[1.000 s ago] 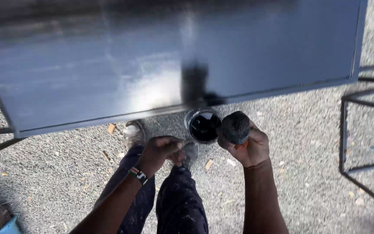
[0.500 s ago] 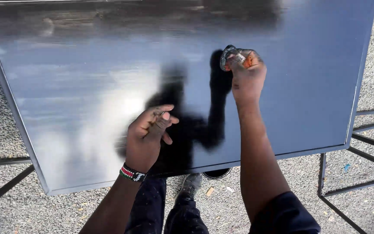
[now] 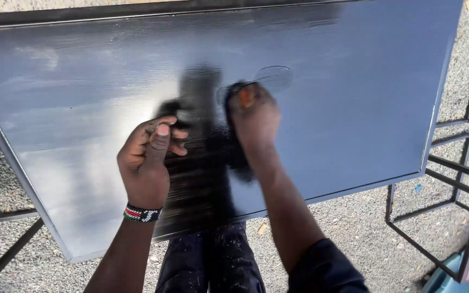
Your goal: The person paints a black metal cabinet with black paint using a sponge. They repeatedly dip the sponge into a paint can and apply the paint to the cabinet's surface. The person also moves around the workspace and briefly handles a white cloth.
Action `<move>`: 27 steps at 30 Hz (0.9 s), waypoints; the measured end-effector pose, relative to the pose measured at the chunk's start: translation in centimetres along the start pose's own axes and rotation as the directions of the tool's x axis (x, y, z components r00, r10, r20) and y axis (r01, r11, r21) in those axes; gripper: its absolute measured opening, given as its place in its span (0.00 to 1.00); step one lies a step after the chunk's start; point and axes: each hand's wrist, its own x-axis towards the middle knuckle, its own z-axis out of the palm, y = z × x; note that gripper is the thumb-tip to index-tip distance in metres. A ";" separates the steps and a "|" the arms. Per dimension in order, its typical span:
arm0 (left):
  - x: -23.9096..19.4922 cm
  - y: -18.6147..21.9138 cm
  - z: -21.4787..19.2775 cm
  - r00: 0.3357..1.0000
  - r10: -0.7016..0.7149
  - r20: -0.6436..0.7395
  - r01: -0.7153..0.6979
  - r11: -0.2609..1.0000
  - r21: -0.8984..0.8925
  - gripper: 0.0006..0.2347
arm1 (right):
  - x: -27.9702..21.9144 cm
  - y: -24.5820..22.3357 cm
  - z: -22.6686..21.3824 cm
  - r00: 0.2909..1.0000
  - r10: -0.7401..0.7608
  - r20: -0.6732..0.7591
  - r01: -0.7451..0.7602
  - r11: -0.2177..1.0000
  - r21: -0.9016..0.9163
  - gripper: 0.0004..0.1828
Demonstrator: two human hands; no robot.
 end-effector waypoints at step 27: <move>1.6 2.0 5.0 0.983 0.089 -0.164 -0.089 0.996 0.007 0.12 | 7.1 6.6 1.6 0.989 -0.139 0.057 0.143 0.986 -0.088 0.13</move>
